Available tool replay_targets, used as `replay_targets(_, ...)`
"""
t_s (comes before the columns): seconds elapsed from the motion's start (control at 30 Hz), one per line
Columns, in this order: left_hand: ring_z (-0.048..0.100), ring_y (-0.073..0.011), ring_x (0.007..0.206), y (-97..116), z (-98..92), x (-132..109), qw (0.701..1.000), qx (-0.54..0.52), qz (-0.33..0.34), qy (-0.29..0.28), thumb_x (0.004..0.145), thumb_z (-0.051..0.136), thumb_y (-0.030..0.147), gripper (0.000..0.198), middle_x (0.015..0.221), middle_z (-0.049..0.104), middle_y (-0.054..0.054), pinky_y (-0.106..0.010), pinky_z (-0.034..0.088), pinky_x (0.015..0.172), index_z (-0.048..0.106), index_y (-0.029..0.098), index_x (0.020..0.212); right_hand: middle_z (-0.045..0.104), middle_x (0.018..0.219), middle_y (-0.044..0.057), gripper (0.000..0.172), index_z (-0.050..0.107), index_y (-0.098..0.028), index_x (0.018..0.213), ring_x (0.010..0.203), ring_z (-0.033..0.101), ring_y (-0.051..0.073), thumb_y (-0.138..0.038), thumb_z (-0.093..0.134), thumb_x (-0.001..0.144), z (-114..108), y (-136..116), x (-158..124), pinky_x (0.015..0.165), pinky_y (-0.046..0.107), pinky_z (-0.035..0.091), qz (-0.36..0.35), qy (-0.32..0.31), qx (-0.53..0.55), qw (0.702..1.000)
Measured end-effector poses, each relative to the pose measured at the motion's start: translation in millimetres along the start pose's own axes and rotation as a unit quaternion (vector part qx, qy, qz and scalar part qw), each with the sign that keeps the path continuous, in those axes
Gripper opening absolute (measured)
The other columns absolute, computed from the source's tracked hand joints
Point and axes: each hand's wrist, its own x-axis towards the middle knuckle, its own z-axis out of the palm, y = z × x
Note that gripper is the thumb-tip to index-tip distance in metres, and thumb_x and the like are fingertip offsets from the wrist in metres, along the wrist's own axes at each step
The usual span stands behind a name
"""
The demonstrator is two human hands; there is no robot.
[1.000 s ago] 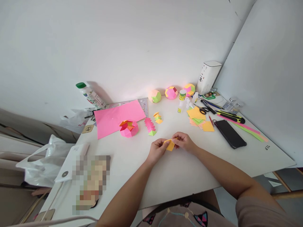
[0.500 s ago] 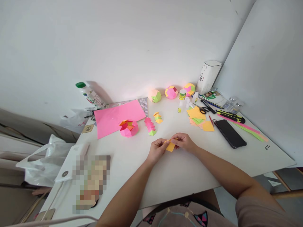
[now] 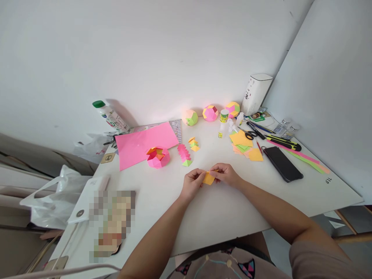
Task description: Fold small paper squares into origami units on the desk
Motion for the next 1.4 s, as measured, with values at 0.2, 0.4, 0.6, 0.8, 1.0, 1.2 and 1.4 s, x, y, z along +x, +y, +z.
replay_targets(0.2, 0.043, -0.0061, 0.045, -3.3, 0.5, -1.1, 0.999, 0.011, 0.0, 0.044, 0.071, 0.063, 0.04, 0.026, 0.058, 0.053, 0.002, -0.02, 0.036, 0.043, 0.058, 0.015, 0.067, 0.062, 0.066, 0.0, 0.024, 0.065, -0.016, 0.079, 0.05, 0.056, 0.01, -0.039, 0.067, 0.072, 0.9, 0.9, 0.0, 0.047, 0.023, 0.043, 0.004, 0.005, -0.014, 1.0)
replay_targets(0.4, 0.042, -0.0052, 0.04, -1.7, -0.1, 0.0, 0.996, -0.028, -0.007, 0.081, 0.071, 0.063, 0.036, 0.022, 0.057, 0.049, 0.005, -0.021, 0.037, 0.043, 0.054, 0.016, 0.068, 0.063, 0.064, 0.0, 0.026, 0.063, -0.016, 0.078, 0.049, 0.056, 0.01, -0.04, 0.068, 0.07, -0.8, 0.0, 0.9, 0.047, 0.023, 0.044, 0.014, 0.015, 0.003, 1.0)
replay_targets(0.6, 0.05, -0.0089, 0.055, 4.5, 2.7, -2.2, 0.999, -0.01, 0.003, 0.044, 0.072, 0.062, 0.039, 0.023, 0.069, 0.055, 0.001, -0.02, 0.04, 0.047, 0.056, 0.017, 0.076, 0.063, 0.066, 0.0, 0.023, 0.064, -0.017, 0.079, 0.05, 0.056, 0.01, -0.038, 0.069, 0.07, -1.6, 0.9, 1.6, 0.049, 0.024, 0.045, 0.023, 0.007, 0.013, 1.0)
replay_targets(0.8, 0.049, -0.009, 0.052, 5.4, 6.6, -5.6, 0.997, 0.07, 0.011, -0.011, 0.073, 0.062, 0.038, 0.023, 0.06, 0.055, 0.001, -0.021, 0.037, 0.048, 0.057, 0.016, 0.071, 0.062, 0.068, 0.0, 0.022, 0.066, -0.017, 0.077, 0.054, 0.056, 0.01, -0.038, 0.068, 0.071, 0.7, 2.5, 1.0, 0.051, 0.024, 0.046, 0.024, -0.019, 0.004, 1.0)
replay_targets(1.0, 0.047, -0.0086, 0.051, 3.6, 3.3, -3.4, 0.999, 0.044, 0.004, 0.018, 0.071, 0.062, 0.036, 0.022, 0.058, 0.053, 0.002, -0.021, 0.037, 0.047, 0.056, 0.016, 0.065, 0.063, 0.066, 0.0, 0.022, 0.065, -0.016, 0.078, 0.054, 0.056, 0.01, -0.036, 0.068, 0.071, -0.4, 1.7, 1.2, 0.051, 0.023, 0.045, 0.026, -0.02, 0.001, 0.999)
replay_targets(1.2, 0.05, -0.0098, 0.057, 3.4, 1.9, -2.7, 1.0, 0.031, -0.001, -0.005, 0.073, 0.061, 0.036, 0.022, 0.064, 0.055, 0.001, -0.021, 0.04, 0.05, 0.058, 0.015, 0.071, 0.061, 0.065, 0.0, 0.018, 0.063, -0.016, 0.078, 0.054, 0.056, 0.01, -0.032, 0.068, 0.071, -0.3, 1.9, 1.1, 0.052, 0.023, 0.047, 0.027, -0.015, 0.011, 0.999)
replay_targets(1.4, 0.051, -0.0099, 0.059, 2.4, 5.3, -3.9, 0.995, 0.089, 0.031, -0.008, 0.072, 0.062, 0.032, 0.018, 0.065, 0.056, 0.0, -0.021, 0.04, 0.054, 0.059, 0.015, 0.068, 0.058, 0.067, -0.001, 0.011, 0.061, -0.016, 0.073, 0.057, 0.055, 0.01, -0.027, 0.062, 0.074, 3.5, 1.1, -1.5, 0.052, 0.023, 0.049, 0.014, -0.007, -0.02, 1.0)
